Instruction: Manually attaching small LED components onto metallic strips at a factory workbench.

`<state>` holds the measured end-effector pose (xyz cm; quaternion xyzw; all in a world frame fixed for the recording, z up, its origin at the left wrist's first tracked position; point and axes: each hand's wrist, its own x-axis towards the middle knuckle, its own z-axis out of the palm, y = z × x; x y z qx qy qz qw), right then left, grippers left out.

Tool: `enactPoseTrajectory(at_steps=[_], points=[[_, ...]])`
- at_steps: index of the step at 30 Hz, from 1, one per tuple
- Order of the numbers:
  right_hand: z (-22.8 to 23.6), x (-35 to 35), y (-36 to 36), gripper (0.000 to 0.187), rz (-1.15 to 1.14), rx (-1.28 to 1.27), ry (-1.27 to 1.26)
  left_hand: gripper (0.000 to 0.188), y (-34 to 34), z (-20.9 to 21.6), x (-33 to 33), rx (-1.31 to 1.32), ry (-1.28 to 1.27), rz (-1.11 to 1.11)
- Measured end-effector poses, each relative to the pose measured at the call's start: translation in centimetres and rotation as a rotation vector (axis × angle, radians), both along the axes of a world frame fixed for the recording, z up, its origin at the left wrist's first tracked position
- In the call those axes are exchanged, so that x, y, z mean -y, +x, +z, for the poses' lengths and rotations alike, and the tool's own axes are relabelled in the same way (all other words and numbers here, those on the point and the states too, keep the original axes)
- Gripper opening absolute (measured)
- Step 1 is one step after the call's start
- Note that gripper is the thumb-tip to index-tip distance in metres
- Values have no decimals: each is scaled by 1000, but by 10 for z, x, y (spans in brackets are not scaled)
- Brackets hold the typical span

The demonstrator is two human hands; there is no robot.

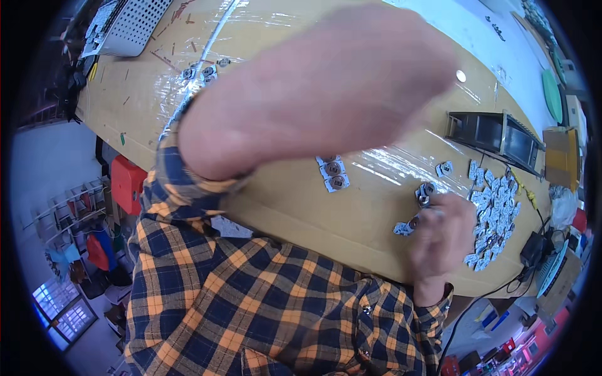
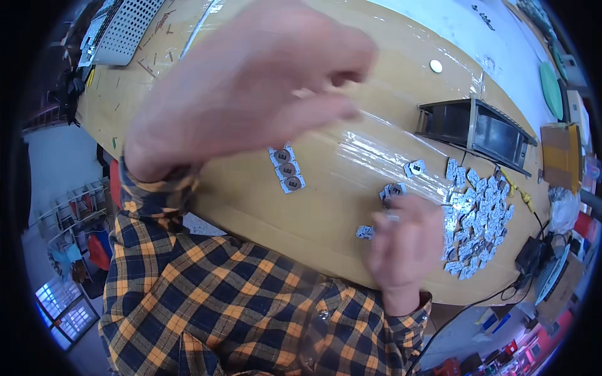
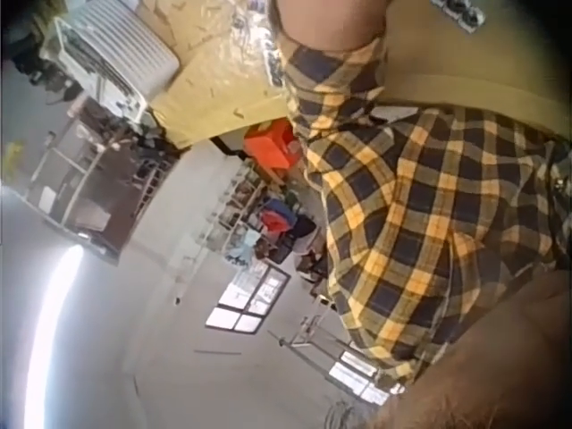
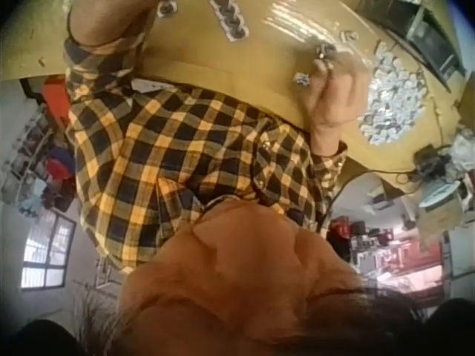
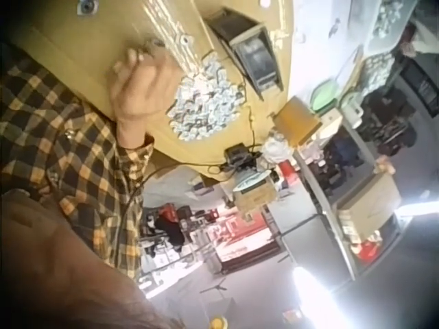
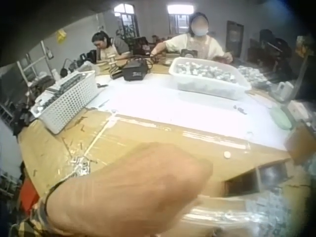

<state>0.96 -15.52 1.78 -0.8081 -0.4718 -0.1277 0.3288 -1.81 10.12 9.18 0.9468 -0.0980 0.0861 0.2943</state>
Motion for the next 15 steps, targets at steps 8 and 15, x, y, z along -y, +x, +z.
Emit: enactPoseTrajectory(at_steps=[8,15], points=[[-11,-22,11,17,96,193,-237,27,-47,-28,-22,-229,205,-122],[-9,5,33,10,-329,251,-416,28,-57,-52,-12,-82,104,-214]])
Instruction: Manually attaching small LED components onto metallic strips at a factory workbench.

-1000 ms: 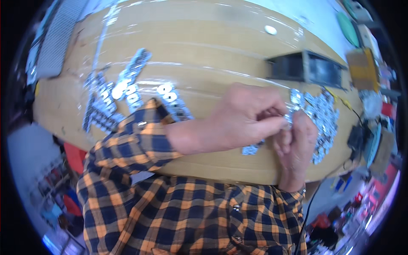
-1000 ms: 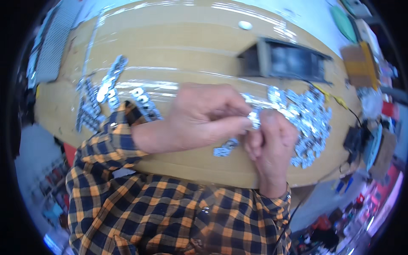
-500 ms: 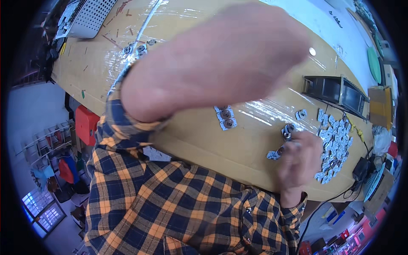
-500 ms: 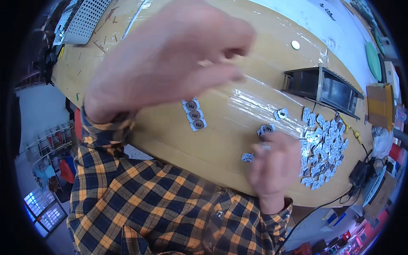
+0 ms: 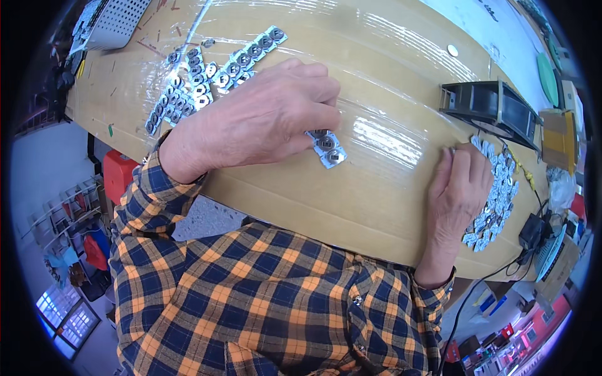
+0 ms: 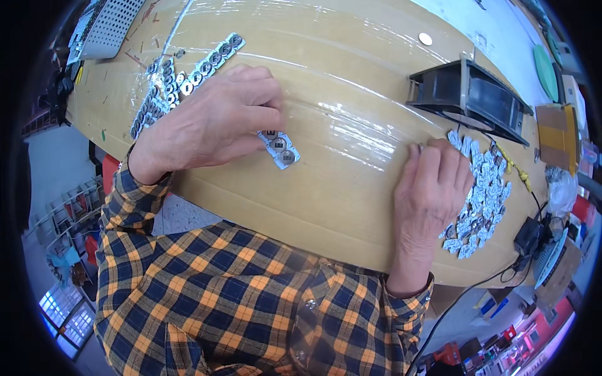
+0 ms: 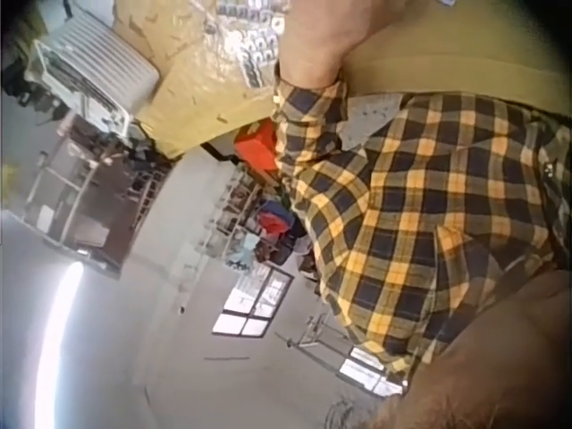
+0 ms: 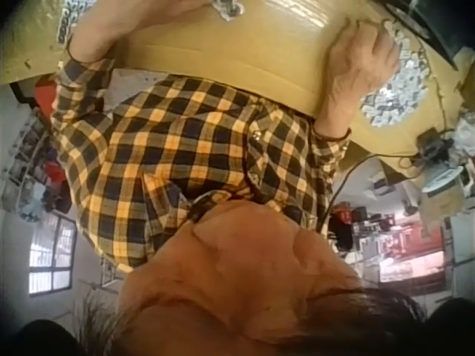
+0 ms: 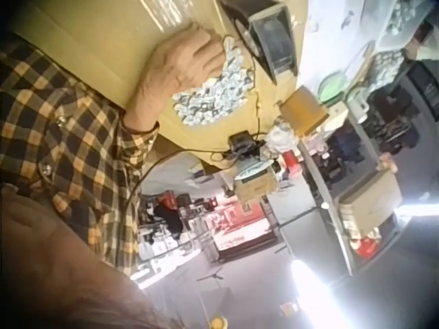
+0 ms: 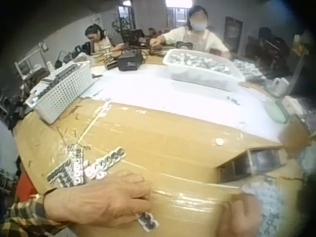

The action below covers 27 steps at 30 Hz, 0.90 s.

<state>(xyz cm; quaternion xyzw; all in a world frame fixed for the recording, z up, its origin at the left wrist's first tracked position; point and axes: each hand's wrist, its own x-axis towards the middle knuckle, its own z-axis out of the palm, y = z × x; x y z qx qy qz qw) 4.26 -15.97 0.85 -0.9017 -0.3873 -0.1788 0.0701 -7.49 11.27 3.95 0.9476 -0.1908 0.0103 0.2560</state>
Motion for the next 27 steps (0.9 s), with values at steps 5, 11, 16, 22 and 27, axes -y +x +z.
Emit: enactPoseTrajectory(at_steps=[5,11,16,22,27], points=[[13,6,-1,8,56,-60,257,18,7,-21,20,234,115,67],[22,20,-17,23,63,-907,660,9,18,-13,50,-84,-556,93],[18,24,-16,28,159,-1380,831,14,29,3,74,-573,-909,207],[23,32,-6,30,142,-1382,775,14,46,-7,80,-635,-952,135],[20,34,0,31,177,-1393,663,17,61,-3,75,-777,-934,104]])
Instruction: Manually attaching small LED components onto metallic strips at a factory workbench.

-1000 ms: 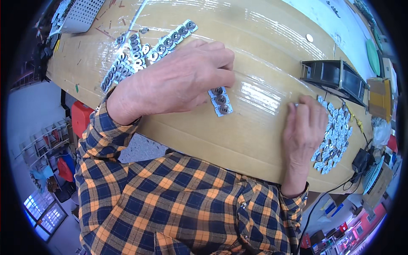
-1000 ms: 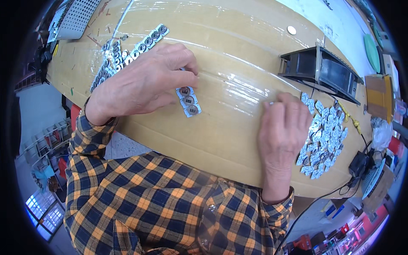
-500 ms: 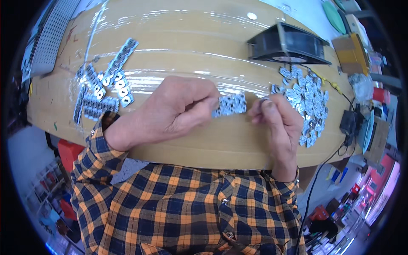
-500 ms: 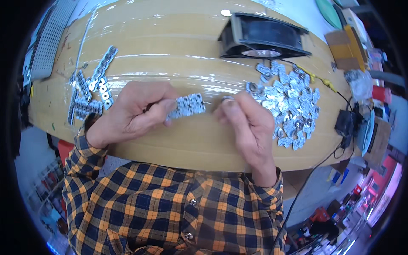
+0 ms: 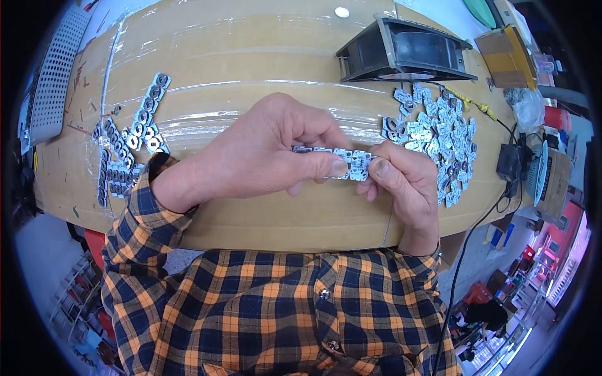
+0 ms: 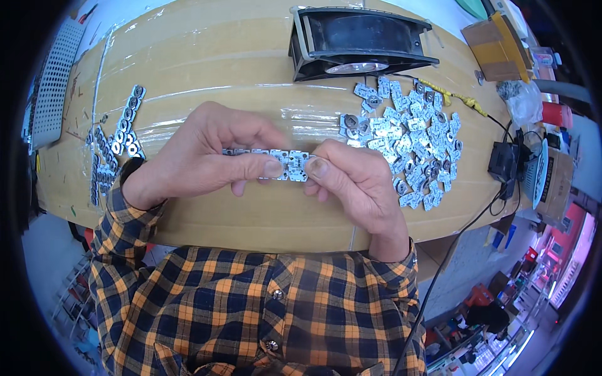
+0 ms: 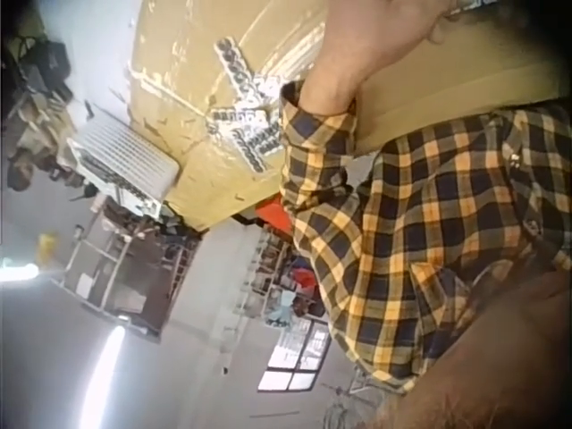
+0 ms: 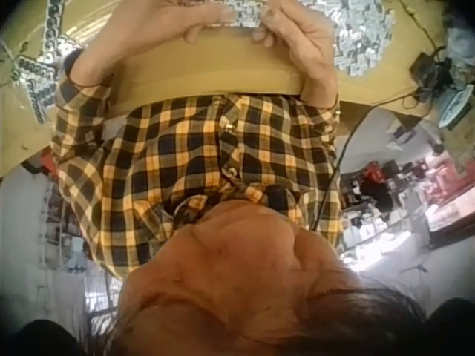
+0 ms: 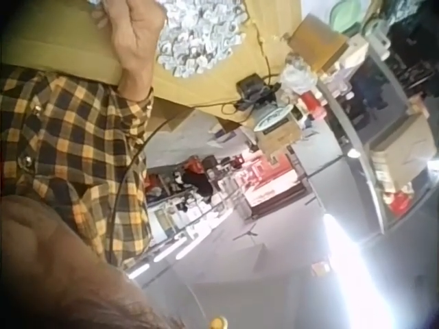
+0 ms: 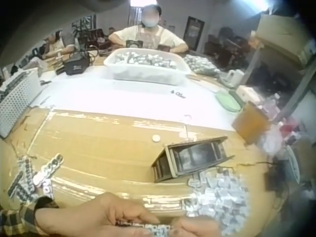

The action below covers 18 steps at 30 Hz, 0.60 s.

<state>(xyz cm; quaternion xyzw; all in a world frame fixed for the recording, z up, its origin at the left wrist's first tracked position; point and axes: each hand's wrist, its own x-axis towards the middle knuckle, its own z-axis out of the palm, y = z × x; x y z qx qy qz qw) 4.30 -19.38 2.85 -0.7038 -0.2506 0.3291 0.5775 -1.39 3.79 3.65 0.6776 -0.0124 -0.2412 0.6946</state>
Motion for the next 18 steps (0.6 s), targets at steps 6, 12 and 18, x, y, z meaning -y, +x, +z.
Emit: enactPoseTrajectory(at_steps=[6,12,18], points=[[0,-4,-5,33,-267,-74,151,17,1,6,-8,-30,-152,-35],[6,-11,-16,31,-198,98,6,23,-14,8,-8,138,-618,521],[9,-22,-29,29,-94,168,17,24,-45,3,18,-10,-921,767]])
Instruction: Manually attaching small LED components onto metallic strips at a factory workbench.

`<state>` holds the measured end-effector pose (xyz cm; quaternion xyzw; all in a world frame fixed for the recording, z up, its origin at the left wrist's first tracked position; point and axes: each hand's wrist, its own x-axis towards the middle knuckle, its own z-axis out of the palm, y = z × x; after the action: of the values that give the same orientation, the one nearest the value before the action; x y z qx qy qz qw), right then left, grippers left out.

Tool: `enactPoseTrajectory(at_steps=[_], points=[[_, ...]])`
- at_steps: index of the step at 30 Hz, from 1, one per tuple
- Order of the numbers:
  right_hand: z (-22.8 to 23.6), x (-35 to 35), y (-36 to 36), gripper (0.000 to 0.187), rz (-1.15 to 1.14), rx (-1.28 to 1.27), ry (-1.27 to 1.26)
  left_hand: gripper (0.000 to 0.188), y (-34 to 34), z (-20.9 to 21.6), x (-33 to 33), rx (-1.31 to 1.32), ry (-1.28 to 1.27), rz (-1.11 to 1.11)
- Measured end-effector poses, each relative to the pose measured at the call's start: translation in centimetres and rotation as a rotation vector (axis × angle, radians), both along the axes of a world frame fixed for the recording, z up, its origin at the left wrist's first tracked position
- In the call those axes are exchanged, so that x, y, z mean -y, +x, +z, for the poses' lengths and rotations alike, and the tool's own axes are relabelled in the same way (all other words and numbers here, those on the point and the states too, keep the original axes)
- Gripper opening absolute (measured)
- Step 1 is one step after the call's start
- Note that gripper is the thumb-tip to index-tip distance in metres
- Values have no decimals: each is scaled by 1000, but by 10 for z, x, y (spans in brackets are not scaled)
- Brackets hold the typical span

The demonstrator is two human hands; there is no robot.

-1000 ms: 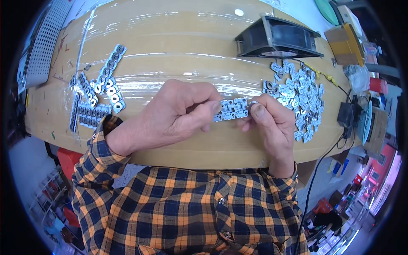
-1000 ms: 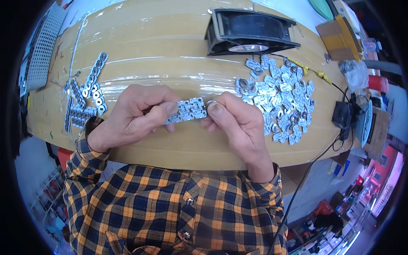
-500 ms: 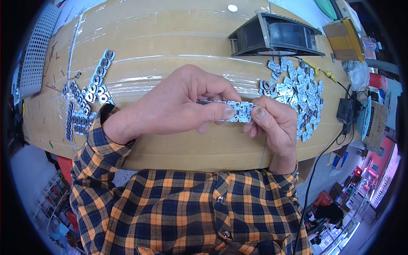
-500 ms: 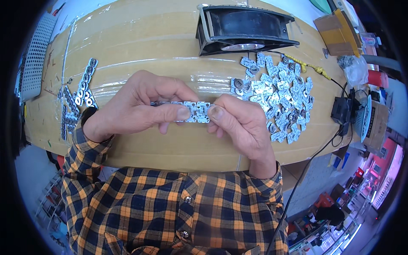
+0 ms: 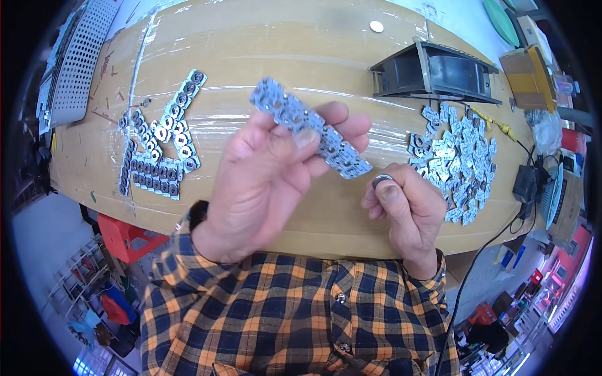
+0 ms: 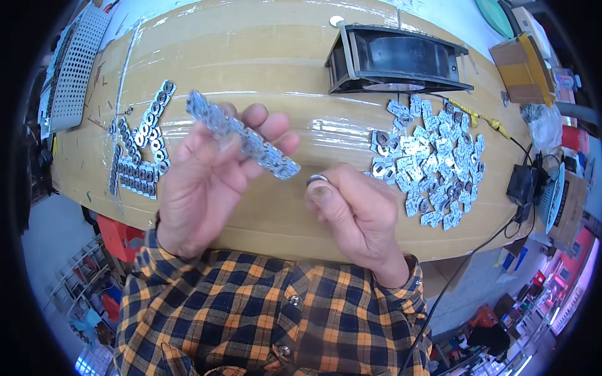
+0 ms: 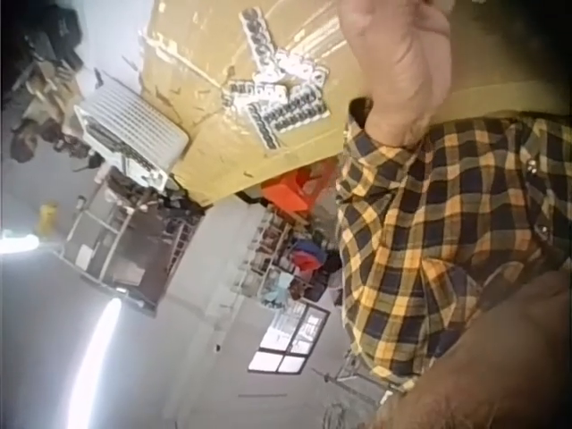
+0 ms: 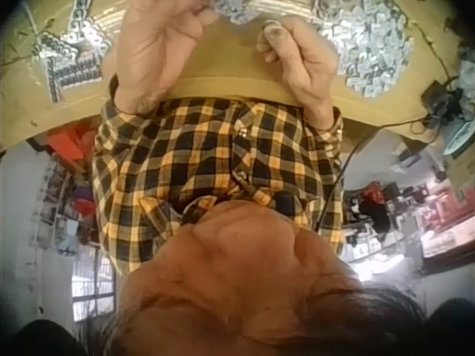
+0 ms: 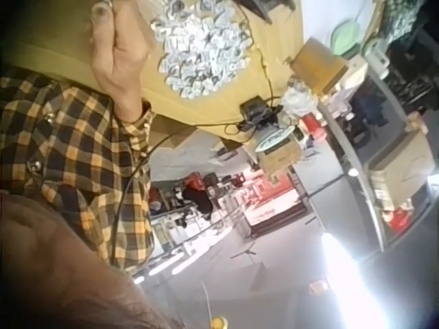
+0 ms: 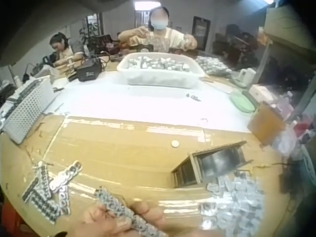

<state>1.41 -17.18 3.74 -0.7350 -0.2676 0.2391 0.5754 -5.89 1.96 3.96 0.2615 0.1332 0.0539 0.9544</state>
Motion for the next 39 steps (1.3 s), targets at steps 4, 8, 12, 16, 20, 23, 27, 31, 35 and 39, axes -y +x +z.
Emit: enactPoseTrajectory(at_steps=[4,8,12,16,20,23,27,31,35,39], points=[[-5,-4,-1,30,25,25,35,25,-5,-12,23,-36,-123,52],[-8,-2,-4,30,-36,42,68,26,-3,-10,25,-90,-163,51],[-9,0,-5,29,-67,67,79,27,-2,-10,26,-41,-198,44],[-9,0,-2,29,-77,99,38,27,-2,-13,26,-2,-192,-4],[-10,-1,3,29,-47,253,3,28,-1,-13,32,-107,-176,15],[-10,2,5,27,-15,314,0,29,-1,-11,33,-110,-145,53],[-4,12,8,25,-59,109,14,42,-2,-3,22,-145,485,168],[1,20,17,25,33,144,27,51,7,23,-23,237,1701,-33],[2,15,24,24,87,178,21,30,31,28,-21,340,1613,-592],[-2,13,33,22,97,547,-21,15,44,11,-16,223,1278,-599]])
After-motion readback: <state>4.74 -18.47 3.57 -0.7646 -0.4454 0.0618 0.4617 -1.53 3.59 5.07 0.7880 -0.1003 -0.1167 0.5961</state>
